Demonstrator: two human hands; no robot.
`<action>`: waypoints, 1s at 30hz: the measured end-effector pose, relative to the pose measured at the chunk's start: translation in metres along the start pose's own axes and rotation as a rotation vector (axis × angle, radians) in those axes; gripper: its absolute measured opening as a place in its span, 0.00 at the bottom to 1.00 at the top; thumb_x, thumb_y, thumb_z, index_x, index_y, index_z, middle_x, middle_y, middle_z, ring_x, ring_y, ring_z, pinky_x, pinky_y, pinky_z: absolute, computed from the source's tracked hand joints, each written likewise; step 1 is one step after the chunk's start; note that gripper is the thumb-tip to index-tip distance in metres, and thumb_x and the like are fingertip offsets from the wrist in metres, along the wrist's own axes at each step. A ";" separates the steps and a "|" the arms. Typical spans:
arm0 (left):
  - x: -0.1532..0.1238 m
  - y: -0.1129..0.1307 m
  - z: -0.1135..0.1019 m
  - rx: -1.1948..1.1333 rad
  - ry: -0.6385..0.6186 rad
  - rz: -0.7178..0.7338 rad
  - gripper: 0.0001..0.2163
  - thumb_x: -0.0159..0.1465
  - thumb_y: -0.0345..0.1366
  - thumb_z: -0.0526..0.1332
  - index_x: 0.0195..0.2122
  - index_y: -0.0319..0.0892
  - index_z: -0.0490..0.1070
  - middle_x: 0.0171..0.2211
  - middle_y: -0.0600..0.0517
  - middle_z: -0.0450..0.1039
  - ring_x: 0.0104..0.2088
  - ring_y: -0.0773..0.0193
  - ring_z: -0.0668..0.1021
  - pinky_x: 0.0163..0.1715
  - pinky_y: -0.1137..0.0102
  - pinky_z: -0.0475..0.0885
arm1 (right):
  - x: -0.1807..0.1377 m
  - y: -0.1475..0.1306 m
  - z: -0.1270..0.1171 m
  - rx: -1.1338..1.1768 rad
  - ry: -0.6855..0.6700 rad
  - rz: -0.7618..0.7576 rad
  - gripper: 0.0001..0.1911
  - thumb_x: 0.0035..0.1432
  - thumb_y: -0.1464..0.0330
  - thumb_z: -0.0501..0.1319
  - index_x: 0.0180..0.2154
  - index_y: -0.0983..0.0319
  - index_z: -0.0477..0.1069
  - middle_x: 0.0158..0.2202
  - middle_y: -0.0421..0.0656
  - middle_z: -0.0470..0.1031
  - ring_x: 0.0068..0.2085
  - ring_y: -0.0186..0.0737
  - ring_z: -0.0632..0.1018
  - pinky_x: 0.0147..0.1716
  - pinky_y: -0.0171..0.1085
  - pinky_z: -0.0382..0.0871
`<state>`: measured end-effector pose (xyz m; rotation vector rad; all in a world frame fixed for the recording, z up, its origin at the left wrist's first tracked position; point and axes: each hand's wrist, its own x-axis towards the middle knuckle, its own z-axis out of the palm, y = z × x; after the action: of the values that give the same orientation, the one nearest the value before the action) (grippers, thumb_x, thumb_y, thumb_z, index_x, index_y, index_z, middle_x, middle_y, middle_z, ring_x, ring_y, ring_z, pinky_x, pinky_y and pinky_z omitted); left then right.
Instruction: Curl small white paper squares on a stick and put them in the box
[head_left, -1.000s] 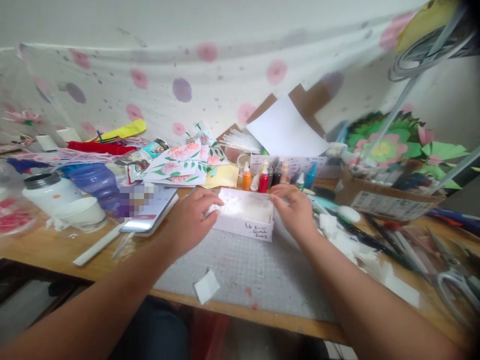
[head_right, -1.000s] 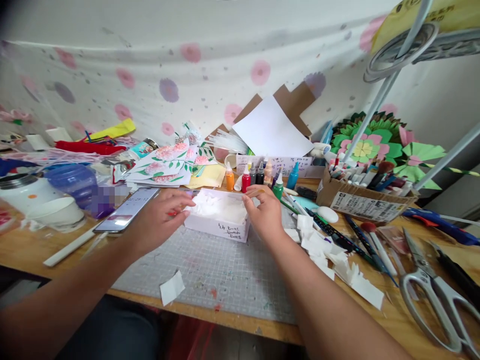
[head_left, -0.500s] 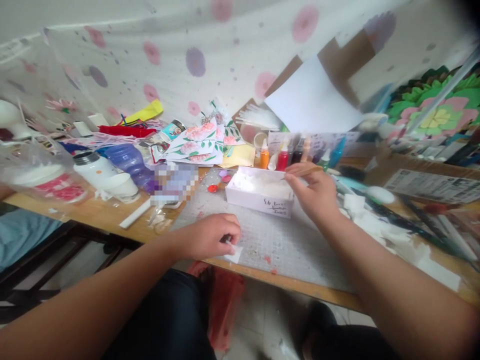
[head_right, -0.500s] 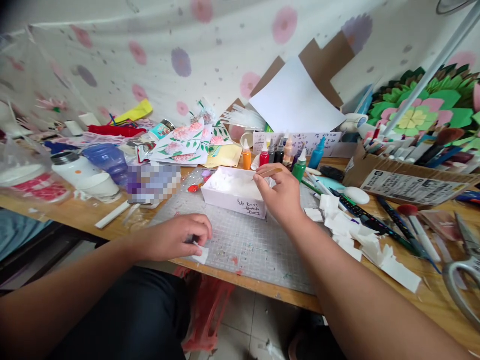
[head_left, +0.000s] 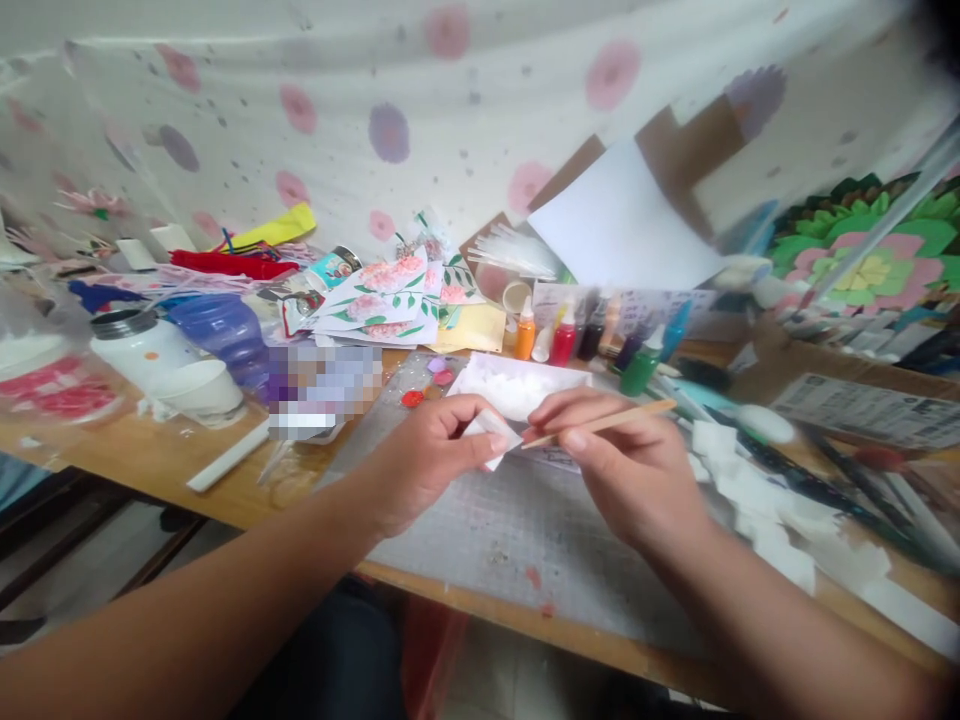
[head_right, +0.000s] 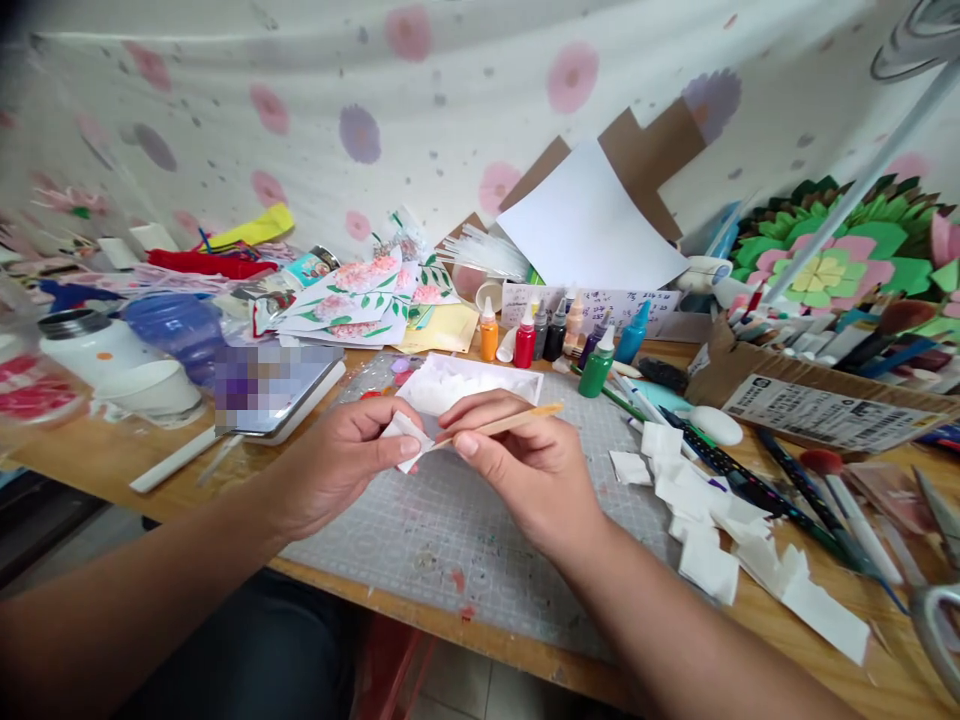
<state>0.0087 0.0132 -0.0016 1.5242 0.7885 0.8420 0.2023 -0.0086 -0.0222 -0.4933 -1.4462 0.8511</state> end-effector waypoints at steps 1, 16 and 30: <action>0.002 0.000 0.001 -0.050 -0.005 -0.019 0.08 0.60 0.37 0.65 0.28 0.39 0.71 0.26 0.55 0.68 0.30 0.67 0.69 0.34 0.70 0.63 | 0.000 0.000 0.000 0.000 0.004 0.000 0.09 0.57 0.75 0.64 0.34 0.56 0.81 0.33 0.40 0.80 0.41 0.39 0.79 0.45 0.42 0.74; -0.005 0.003 0.028 -0.745 -0.060 -0.238 0.07 0.64 0.34 0.63 0.31 0.36 0.73 0.28 0.52 0.70 0.30 0.69 0.73 0.38 0.68 0.70 | -0.001 -0.018 0.004 -0.296 0.018 -0.207 0.15 0.55 0.80 0.63 0.39 0.56 0.79 0.35 0.43 0.82 0.41 0.41 0.80 0.41 0.42 0.77; -0.009 0.007 0.037 -0.804 0.023 -0.236 0.05 0.63 0.33 0.63 0.32 0.36 0.72 0.30 0.51 0.68 0.31 0.68 0.71 0.39 0.69 0.71 | 0.001 -0.034 0.006 -0.455 -0.078 -0.275 0.12 0.55 0.80 0.62 0.38 0.61 0.78 0.36 0.47 0.81 0.38 0.41 0.82 0.37 0.39 0.78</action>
<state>0.0363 -0.0140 0.0017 0.6969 0.5296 0.8546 0.2036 -0.0300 0.0043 -0.5852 -1.7408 0.3219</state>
